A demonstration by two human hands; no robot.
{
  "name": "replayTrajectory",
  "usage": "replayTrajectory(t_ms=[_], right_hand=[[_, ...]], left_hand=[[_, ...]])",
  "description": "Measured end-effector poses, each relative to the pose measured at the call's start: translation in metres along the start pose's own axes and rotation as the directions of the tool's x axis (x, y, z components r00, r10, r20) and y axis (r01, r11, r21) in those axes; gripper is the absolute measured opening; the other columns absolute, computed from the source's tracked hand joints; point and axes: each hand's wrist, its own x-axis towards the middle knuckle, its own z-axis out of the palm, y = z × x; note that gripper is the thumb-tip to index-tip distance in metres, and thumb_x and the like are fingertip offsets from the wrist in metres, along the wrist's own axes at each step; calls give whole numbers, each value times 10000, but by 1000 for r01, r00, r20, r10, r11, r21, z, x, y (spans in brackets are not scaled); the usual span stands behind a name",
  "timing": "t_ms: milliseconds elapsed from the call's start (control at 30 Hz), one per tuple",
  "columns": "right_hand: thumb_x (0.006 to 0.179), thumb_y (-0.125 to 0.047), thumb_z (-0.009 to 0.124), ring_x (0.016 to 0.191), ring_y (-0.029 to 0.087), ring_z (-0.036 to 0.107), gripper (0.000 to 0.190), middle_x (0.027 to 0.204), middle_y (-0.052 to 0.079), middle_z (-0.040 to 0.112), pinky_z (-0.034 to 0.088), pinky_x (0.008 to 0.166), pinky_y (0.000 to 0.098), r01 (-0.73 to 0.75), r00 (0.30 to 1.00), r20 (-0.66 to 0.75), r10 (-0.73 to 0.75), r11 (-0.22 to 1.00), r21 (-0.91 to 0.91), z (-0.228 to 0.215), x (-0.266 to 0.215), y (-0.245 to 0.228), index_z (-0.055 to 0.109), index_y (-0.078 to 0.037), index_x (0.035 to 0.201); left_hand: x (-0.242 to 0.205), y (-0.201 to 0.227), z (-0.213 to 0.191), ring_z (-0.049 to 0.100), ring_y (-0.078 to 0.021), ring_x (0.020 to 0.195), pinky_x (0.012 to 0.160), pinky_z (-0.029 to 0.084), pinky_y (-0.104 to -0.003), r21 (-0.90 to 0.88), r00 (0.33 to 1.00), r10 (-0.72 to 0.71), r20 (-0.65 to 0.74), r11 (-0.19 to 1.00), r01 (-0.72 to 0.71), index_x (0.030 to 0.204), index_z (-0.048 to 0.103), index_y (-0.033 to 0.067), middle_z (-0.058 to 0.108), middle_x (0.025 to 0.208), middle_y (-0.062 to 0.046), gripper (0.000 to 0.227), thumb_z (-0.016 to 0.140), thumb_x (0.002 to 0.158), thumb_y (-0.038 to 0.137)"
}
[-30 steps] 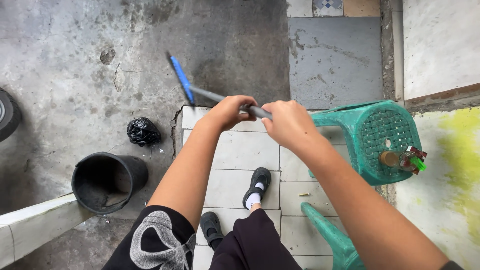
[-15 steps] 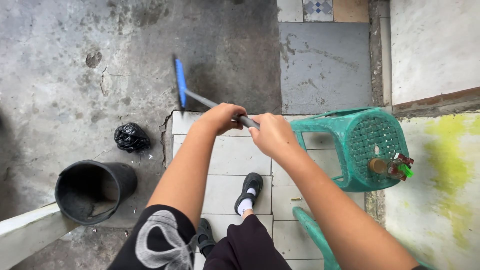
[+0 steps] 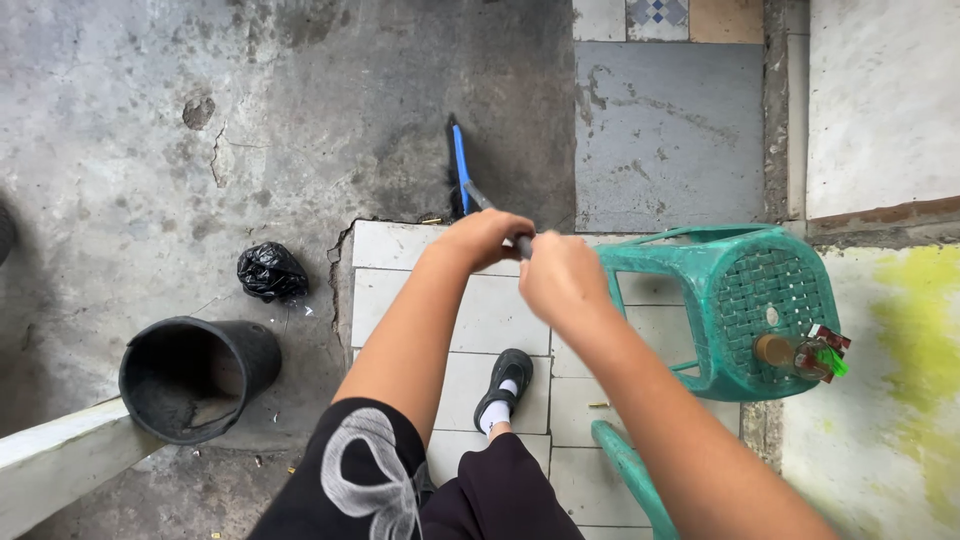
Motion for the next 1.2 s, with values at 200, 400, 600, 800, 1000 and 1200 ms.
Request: replayTrajectory(t_ms=[200, 400, 600, 800, 1000, 1200], right_hand=[[888, -271, 731, 911, 368, 721, 329, 964, 216, 747, 570, 831, 450, -49, 998, 47, 41, 981, 188, -15, 27, 6, 748, -63, 1141], [883, -283, 734, 862, 330, 729, 348, 948, 157, 762, 565, 818, 432, -5, 993, 119, -10, 992, 124, -56, 10, 0, 743, -197, 1220], [882, -222, 672, 732, 191, 790, 327, 856, 124, 801, 606, 697, 343, -21, 992, 129, 3, 990, 140, -170, -32, -17, 746, -175, 1197], [891, -378, 748, 626, 153, 710, 297, 765, 84, 745, 538, 541, 296, 382, 919, -195, -342, 896, 228, -183, -31, -19, 792, -89, 944], [965, -349, 746, 655, 86, 577, 341, 760, 12, 647, 458, 580, 233, 637, 756, -338, -560, 512, 576, -135, 13, -43, 684, -70, 780], [931, -263, 724, 561, 48, 449, 382, 596, -37, 497, 359, 520, 244, 456, 833, -177, -523, 470, 756, -111, 24, -89, 512, -95, 661]], left_hand=[[7, 4, -29, 697, -333, 990, 824, 541, -452, 172, 994, -109, 29, 980, 102, 1062, 717, 146, 755, 1020, -101, 236, 782, 836, 162], [-16, 9, -45, 704, -333, 952, 795, 545, -458, 134, 993, -110, -31, 985, 113, 1025, 689, 140, 757, 979, -83, 192, 765, 862, 207], [-28, 83, -54, 703, -353, 902, 720, 550, -459, 94, 912, 155, -379, 987, -129, 1132, 631, 143, 734, 1049, -94, 238, 726, 942, 250], [-37, 131, -49, 704, -361, 842, 682, 551, -470, -20, 775, 68, -628, 994, -104, 1118, 640, 117, 739, 983, -114, 296, 728, 927, 325], [-41, 123, -62, 734, -313, 791, 671, 551, -454, -15, 814, -191, -549, 976, 219, 1004, 695, 152, 759, 810, -70, 395, 781, 812, 487], [-43, 103, -101, 714, -336, 902, 715, 550, -474, 1, 831, -320, -455, 933, 360, 1068, 658, 110, 751, 962, -111, 293, 638, 880, 334]])
